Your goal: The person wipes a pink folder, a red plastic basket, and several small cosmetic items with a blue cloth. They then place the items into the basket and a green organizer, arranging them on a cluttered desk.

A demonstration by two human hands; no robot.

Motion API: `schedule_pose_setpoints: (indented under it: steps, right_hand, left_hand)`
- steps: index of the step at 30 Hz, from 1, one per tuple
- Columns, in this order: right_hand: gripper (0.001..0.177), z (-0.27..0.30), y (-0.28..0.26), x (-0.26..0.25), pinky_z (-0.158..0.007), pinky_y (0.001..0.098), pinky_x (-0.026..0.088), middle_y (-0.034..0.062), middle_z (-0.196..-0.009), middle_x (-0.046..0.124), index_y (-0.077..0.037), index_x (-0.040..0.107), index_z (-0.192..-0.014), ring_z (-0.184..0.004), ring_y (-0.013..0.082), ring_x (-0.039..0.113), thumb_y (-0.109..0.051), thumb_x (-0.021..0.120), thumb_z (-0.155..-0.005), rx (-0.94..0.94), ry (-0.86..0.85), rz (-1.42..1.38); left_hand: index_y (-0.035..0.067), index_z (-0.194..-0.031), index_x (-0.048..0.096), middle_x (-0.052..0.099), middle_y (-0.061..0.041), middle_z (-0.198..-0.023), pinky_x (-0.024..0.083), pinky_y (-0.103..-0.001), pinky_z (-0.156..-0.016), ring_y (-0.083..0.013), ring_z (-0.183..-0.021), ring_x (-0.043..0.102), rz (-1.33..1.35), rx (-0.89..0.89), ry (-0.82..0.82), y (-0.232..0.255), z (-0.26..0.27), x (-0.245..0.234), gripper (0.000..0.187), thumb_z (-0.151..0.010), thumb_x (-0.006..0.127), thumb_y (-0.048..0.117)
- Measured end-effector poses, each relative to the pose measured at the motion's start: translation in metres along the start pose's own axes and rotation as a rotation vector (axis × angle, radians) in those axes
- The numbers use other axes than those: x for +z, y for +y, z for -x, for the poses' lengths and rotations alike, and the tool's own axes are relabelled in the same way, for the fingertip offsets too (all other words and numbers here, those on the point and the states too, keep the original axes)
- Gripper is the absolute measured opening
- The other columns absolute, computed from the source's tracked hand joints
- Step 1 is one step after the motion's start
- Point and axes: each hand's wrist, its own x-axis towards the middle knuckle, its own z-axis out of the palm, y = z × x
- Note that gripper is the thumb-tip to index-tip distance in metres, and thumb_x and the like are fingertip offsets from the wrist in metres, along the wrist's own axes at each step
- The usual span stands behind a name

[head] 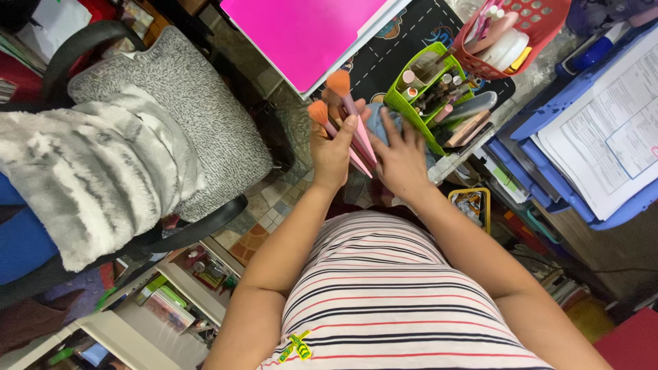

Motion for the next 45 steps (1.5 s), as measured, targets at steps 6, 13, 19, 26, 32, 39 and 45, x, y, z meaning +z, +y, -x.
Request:
schedule_pose_setpoints:
  steps: [6,13,19,26,32,39,45]
  right_hand:
    - [0.057,0.005,-0.014,-0.022,-0.109,0.0532,0.037,0.0103,-0.146,0.056,-0.018,0.067,-0.137,-0.133,0.0365,0.048,-0.004,0.069,-0.082,0.098,0.161,-0.135]
    - [0.032,-0.011,-0.026,-0.02,-0.092,0.0341,0.053,0.0133,-0.115,0.07,-0.001,0.06,-0.129,-0.101,0.0228,0.067,-0.014,0.066,-0.1,0.393,0.091,-0.955]
    - [0.014,-0.032,-0.019,-0.027,-0.078,0.0341,0.052,0.0131,-0.1,0.067,-0.001,0.064,-0.11,-0.087,0.0228,0.065,-0.01,0.069,-0.1,0.279,0.1,-0.64]
    - [0.01,0.0,-0.032,-0.055,-0.089,0.0351,0.053,0.0135,-0.11,0.068,-0.004,0.059,-0.119,-0.097,0.0278,0.067,-0.008,0.062,-0.11,-0.148,0.314,-0.856]
    - [0.016,0.009,-0.031,-0.066,-0.078,0.0327,0.05,0.0093,-0.095,0.064,-0.009,0.056,-0.127,-0.076,0.0199,0.057,-0.006,0.055,-0.111,0.143,0.228,-0.812]
    - [0.028,0.025,-0.03,-0.075,-0.071,0.0371,0.051,0.0135,-0.095,0.061,-0.003,0.054,-0.131,-0.078,0.0236,0.059,-0.008,0.054,-0.103,0.16,0.156,-0.695]
    - [0.037,0.026,-0.033,-0.07,-0.077,0.0416,0.053,0.0134,-0.092,0.068,-0.009,0.056,-0.14,-0.079,0.0293,0.066,-0.006,0.054,-0.103,0.226,-0.065,-0.586]
  left_hand:
    - [-0.002,-0.143,0.047,0.065,-0.023,-0.131,0.056,-0.045,-0.104,-0.035,-0.12,0.067,0.048,-0.032,0.088,-0.024,-0.007,-0.013,0.045,-0.101,0.062,0.002]
    - [-0.005,-0.141,0.052,0.062,-0.021,-0.137,0.051,-0.046,-0.111,-0.0325,-0.129,0.061,0.172,-0.165,0.029,-0.038,-0.007,-0.024,0.04,-0.104,0.06,0.007]
    - [-0.003,-0.145,0.048,0.06,-0.019,-0.141,0.048,-0.047,-0.114,-0.0318,-0.132,0.059,0.287,-0.247,-0.008,-0.038,-0.013,-0.031,0.045,-0.105,0.059,0.012]
    - [0.004,-0.146,0.044,0.061,-0.021,-0.136,0.052,-0.044,-0.096,-0.0307,-0.117,0.065,0.026,-0.302,0.181,-0.035,-0.035,-0.046,0.047,-0.101,0.058,0.011]
    - [0.005,-0.146,0.043,0.064,-0.017,-0.133,0.055,-0.042,-0.097,-0.0288,-0.117,0.068,0.041,-0.316,0.108,-0.045,-0.039,-0.041,0.05,-0.099,0.06,0.016]
    - [0.002,-0.149,0.047,0.061,-0.015,-0.134,0.052,-0.047,-0.097,-0.0283,-0.111,0.065,-0.021,-0.261,0.122,-0.037,-0.04,-0.037,0.05,-0.103,0.061,0.013]
    - [0.006,-0.147,0.041,0.061,-0.018,-0.136,0.051,-0.046,-0.101,-0.0324,-0.123,0.064,0.097,-0.303,0.053,-0.028,-0.041,-0.029,0.049,-0.102,0.059,0.013]
